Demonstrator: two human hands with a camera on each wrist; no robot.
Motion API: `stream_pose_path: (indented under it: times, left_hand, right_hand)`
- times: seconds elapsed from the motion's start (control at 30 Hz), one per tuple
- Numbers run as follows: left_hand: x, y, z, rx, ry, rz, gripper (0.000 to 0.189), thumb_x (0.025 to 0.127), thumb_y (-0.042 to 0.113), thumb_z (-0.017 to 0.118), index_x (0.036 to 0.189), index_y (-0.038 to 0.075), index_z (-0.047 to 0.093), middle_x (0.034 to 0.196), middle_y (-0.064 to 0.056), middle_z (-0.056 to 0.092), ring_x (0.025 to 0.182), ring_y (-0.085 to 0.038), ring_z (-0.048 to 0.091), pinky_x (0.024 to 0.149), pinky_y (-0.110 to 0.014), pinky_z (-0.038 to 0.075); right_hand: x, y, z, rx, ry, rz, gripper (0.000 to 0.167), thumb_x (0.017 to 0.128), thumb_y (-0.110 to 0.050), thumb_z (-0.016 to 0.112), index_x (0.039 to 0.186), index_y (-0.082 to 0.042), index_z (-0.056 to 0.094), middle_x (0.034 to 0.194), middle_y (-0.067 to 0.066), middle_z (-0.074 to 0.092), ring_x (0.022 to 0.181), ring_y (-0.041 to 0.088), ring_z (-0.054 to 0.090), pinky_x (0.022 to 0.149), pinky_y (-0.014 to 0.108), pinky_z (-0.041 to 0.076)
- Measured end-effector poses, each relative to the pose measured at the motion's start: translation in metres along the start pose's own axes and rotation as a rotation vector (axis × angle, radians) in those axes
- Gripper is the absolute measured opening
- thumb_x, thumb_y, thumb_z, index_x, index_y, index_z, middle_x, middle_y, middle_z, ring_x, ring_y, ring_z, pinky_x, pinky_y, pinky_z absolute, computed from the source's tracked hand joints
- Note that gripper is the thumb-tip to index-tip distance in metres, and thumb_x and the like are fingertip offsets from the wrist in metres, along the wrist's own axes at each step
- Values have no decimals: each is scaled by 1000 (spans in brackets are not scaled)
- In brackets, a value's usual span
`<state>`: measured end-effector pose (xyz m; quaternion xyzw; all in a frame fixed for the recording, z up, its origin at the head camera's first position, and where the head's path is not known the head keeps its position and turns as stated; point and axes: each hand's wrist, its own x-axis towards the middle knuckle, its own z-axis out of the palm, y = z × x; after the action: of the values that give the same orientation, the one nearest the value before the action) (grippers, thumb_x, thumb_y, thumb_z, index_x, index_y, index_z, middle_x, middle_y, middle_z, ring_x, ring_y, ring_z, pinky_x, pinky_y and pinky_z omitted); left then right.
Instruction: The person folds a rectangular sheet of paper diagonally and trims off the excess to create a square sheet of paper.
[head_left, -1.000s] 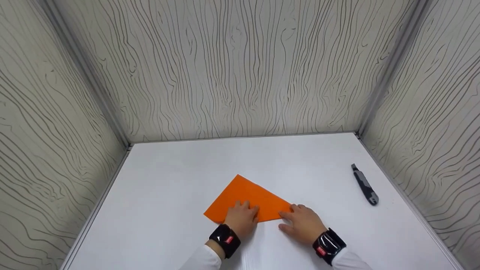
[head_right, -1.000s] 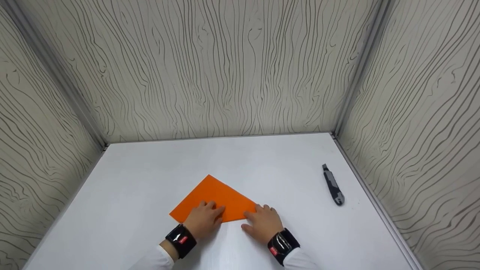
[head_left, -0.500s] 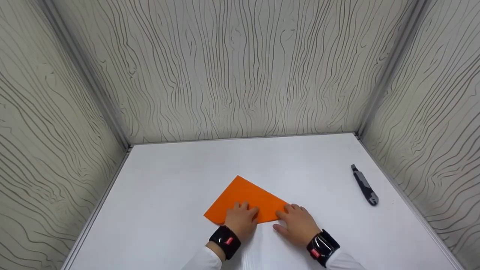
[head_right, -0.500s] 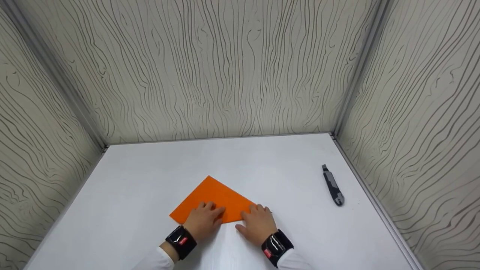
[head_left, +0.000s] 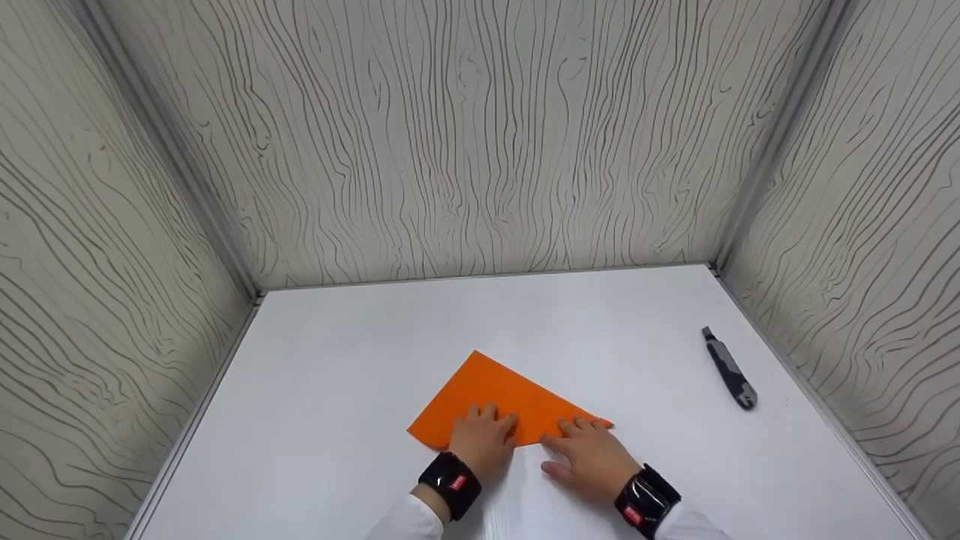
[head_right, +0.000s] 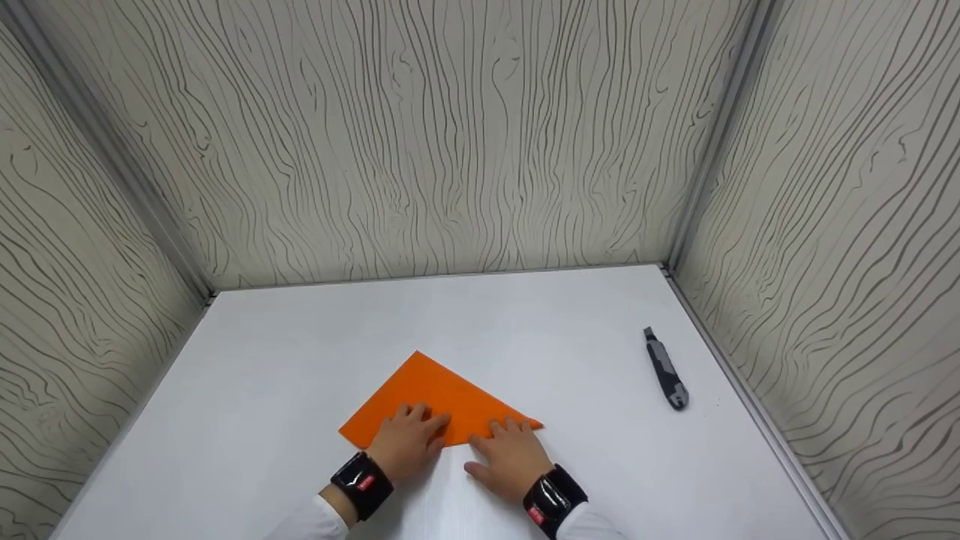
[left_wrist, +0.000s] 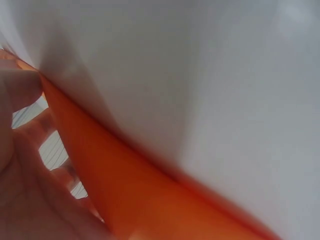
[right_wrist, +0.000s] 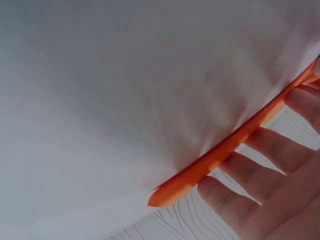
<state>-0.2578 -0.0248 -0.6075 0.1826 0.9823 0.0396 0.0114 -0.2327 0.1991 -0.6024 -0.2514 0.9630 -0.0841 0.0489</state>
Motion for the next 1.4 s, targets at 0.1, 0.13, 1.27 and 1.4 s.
stream_pose_path:
  times: [0.1,0.13,1.27,1.4]
  left_hand:
    - [0,1,-1,8,-7,-3,41,107,44,67,147,34,68,137,-8,67,118,-33,61,95,-53,60]
    - [0,2,-1,20,-8,-4,41,107,45,67,147,35,68,137,-7,68,118,-33,61,95,-53,60]
    - [-18,22,-7,394,-37,286,30,105,30,73,135,31,73,108,4,75,90,-13,70,79,-28,64]
    - [-23,20,-6,328,-47,248,34,105,32,72,139,31,71,114,1,74,93,-16,71,78,-33,65]
  right_hand:
    - [1,-1,-2,25,-24,15,51,104,-53,67,142,-19,73,148,23,66,137,50,60,115,70,45]
    - [2,-1,-2,29,-26,15,50,105,-52,67,142,-19,73,148,23,66,136,50,61,115,70,45]
    - [2,3,0,18,-11,-20,46,106,-51,65,141,-22,74,148,24,66,134,48,64,112,67,50]
    - [2,3,-2,21,-1,-20,47,106,-52,65,141,-21,74,147,24,67,134,50,64,111,68,50]
